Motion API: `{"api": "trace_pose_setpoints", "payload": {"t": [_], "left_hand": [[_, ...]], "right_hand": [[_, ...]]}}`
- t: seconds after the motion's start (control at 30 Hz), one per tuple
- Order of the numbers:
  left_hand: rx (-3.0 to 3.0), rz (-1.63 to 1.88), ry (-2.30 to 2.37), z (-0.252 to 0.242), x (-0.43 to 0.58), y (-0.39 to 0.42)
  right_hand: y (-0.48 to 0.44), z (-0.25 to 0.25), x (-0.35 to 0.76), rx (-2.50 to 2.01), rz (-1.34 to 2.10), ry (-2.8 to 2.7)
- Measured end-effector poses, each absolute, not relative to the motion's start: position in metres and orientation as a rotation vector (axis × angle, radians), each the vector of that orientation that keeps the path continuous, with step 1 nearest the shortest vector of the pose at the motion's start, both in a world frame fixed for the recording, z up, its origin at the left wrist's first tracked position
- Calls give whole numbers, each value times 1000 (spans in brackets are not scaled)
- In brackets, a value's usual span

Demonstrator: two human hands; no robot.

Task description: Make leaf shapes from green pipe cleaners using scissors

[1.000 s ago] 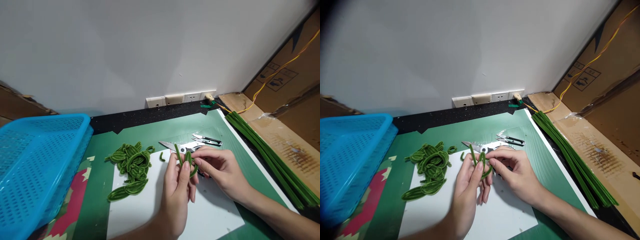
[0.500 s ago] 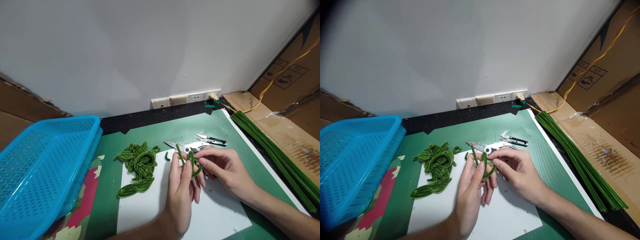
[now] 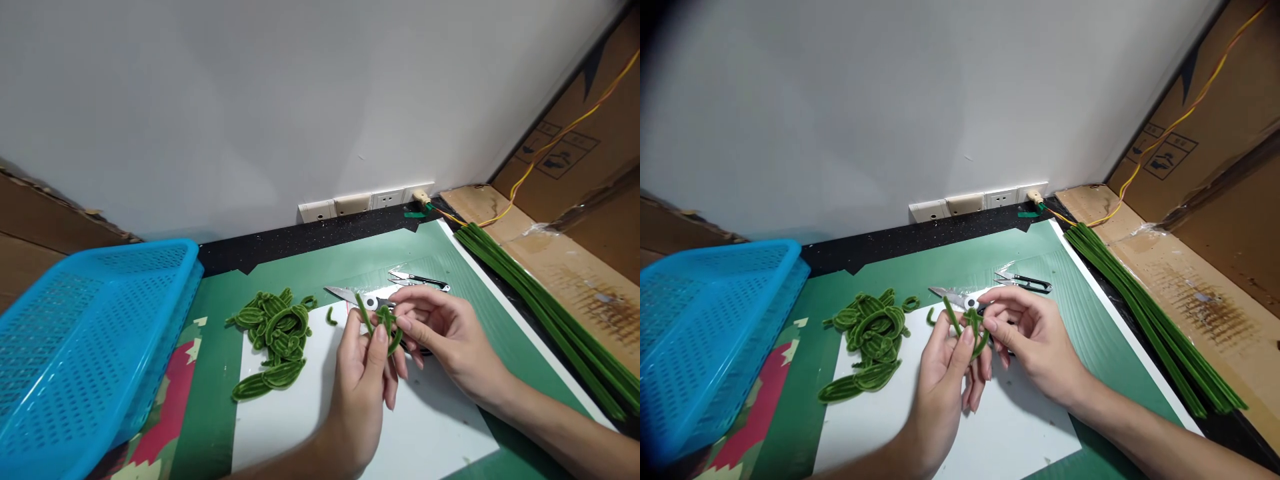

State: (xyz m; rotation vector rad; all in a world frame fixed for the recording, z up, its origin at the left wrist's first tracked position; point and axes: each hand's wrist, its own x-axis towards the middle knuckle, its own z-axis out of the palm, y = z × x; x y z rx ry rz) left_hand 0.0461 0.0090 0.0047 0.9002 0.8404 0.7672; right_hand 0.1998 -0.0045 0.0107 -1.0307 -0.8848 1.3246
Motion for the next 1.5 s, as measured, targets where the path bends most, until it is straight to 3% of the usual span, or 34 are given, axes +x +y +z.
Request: {"api": "trace_pose_setpoints", "payload": {"t": [0.63, 1.13, 1.5], "left_hand": [[942, 780, 834, 6, 46, 9], [977, 694, 863, 6, 46, 10], [1005, 712, 822, 5, 40, 8]], "right_hand": [[-15, 16, 203, -1161, 1120, -1218], [-22, 11, 194, -1187, 892, -1178], [-24, 9, 193, -1098, 966, -1160]]}}
